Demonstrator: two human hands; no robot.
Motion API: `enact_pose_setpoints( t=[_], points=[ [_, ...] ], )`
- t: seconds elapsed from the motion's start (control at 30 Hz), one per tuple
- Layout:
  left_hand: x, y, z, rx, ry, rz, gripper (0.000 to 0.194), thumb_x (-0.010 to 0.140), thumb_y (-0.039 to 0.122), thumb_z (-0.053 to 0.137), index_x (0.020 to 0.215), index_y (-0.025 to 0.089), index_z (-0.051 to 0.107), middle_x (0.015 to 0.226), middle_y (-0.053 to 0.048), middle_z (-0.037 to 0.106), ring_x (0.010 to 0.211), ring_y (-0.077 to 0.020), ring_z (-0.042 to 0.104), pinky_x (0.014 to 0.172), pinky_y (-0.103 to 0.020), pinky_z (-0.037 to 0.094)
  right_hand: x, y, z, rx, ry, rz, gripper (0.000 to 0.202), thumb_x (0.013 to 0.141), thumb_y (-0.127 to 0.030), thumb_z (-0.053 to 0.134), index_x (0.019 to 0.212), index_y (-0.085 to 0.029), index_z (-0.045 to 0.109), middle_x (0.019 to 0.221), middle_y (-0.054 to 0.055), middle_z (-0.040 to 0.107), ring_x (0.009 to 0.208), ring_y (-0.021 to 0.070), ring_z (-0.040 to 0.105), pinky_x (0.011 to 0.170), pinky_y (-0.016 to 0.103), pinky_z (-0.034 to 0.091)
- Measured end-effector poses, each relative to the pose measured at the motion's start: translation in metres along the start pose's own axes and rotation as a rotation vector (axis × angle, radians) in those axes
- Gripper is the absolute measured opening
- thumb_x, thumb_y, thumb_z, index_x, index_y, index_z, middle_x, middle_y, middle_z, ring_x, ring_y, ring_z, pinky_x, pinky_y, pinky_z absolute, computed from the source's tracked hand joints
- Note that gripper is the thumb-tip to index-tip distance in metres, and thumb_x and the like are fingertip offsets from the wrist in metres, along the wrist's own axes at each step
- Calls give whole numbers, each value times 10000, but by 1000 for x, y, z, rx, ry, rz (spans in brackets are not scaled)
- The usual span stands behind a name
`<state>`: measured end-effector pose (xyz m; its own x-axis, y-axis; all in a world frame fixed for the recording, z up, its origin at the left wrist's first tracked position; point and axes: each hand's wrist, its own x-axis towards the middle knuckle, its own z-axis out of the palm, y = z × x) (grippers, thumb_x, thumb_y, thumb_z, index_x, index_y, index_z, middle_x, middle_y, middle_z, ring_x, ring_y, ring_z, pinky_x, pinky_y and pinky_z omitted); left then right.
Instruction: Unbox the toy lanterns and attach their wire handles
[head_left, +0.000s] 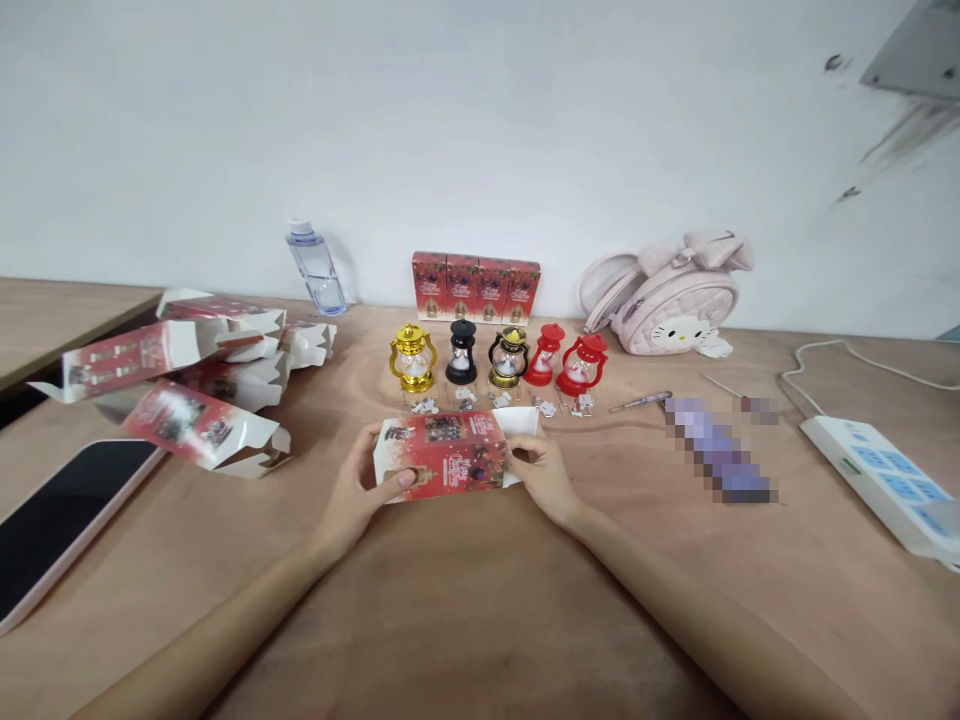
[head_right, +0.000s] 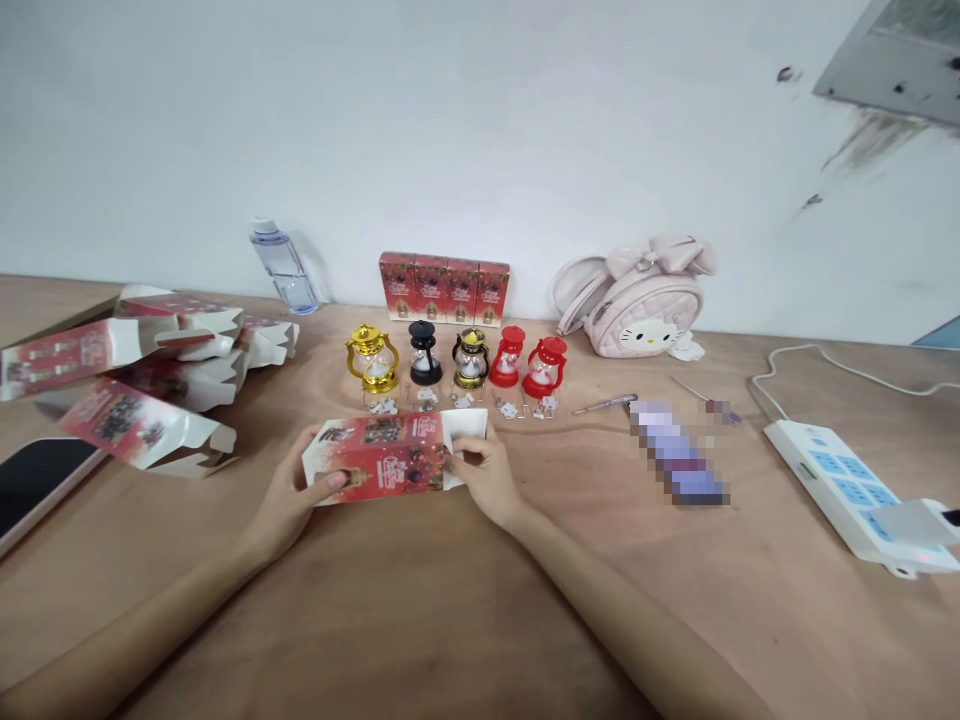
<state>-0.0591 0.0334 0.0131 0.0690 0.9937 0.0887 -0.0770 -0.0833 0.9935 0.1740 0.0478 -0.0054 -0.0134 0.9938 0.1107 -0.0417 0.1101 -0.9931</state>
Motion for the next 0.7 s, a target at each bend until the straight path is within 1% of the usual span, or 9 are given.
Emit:
enact_pose_setpoints(
  t=[0.07, 0.13, 0.23, 0.3, 0.37, 0.43, 0.57, 0.63, 0.7],
  points=[
    [0, 1, 1, 11, -19, 31, 569, 616, 385, 811, 1095, 223, 553, 1093, -46, 650, 987, -227, 617, 799, -274, 504, 0, -2, 0, 58, 4, 64, 218, 568, -412, 804, 616, -220, 714, 682, 11, 616, 798, 202, 567, 772, 335, 467],
    [0, -3, 1, -2, 15, 58, 570, 608, 375, 818, 1095, 225, 564, 1067, -36, 657, 959, -210, 620, 789, -257, 502, 1, -4, -1, 111, 32, 74, 210, 586, -410, 793, 659, -225, 726, 743, 12, 643, 778, 178, 572, 773, 325, 475],
    [1, -12, -2, -90, 176, 119, 539, 616, 396, 810, 1078, 223, 595, 993, -6, 663, 886, -159, 616, 764, -208, 492, 5, -9, -7, 267, 142, 53, 180, 617, -383, 781, 677, -225, 722, 972, 19, 665, 896, 158, 591, 860, 314, 472],
    [3, -17, -3, -187, 297, 166, 535, 612, 423, 805, 1067, 217, 613, 972, 2, 662, 869, -147, 611, 763, -199, 492, 11, -15, -14, 422, 208, 99, 170, 621, -356, 786, 695, -222, 712, 1042, 13, 662, 884, 143, 609, 829, 313, 501],
    [4, -17, -2, -296, 381, 179, 544, 584, 439, 816, 1041, 211, 629, 954, 1, 669, 863, -156, 617, 763, -214, 506, 18, -26, -24, 524, 245, 134, 165, 641, -333, 776, 738, -222, 703, 991, 6, 687, 809, 128, 626, 744, 294, 534],
    [6, -13, 0, -396, 421, 160, 525, 538, 454, 835, 959, 202, 648, 883, 6, 680, 811, -165, 630, 731, -233, 527, 26, -41, -35, 545, 298, 81, 155, 654, -310, 768, 747, -213, 692, 907, 1, 713, 763, 120, 638, 683, 254, 542],
    [10, -4, 3, -478, 416, 103, 478, 543, 532, 810, 846, 198, 653, 761, 26, 681, 668, -154, 627, 603, -249, 545, 31, -73, -51, 386, 377, -77, 156, 634, -313, 766, 678, -198, 670, 827, 6, 737, 689, 123, 654, 591, 229, 535],
    [11, -2, 3, -496, 415, 74, 490, 584, 575, 770, 889, 208, 655, 791, 24, 693, 667, -161, 631, 555, -254, 541, 26, -87, -52, 203, 326, -109, 155, 626, -313, 765, 673, -192, 682, 801, 13, 738, 683, 131, 656, 601, 244, 533],
    [12, -2, 4, -523, 426, 63, 481, 624, 581, 741, 927, 217, 655, 840, 20, 707, 714, -166, 642, 577, -256, 545, 18, -96, -50, -21, 241, -119, 148, 630, -305, 757, 696, -186, 699, 770, 18, 733, 696, 135, 658, 650, 264, 533]
  ],
)
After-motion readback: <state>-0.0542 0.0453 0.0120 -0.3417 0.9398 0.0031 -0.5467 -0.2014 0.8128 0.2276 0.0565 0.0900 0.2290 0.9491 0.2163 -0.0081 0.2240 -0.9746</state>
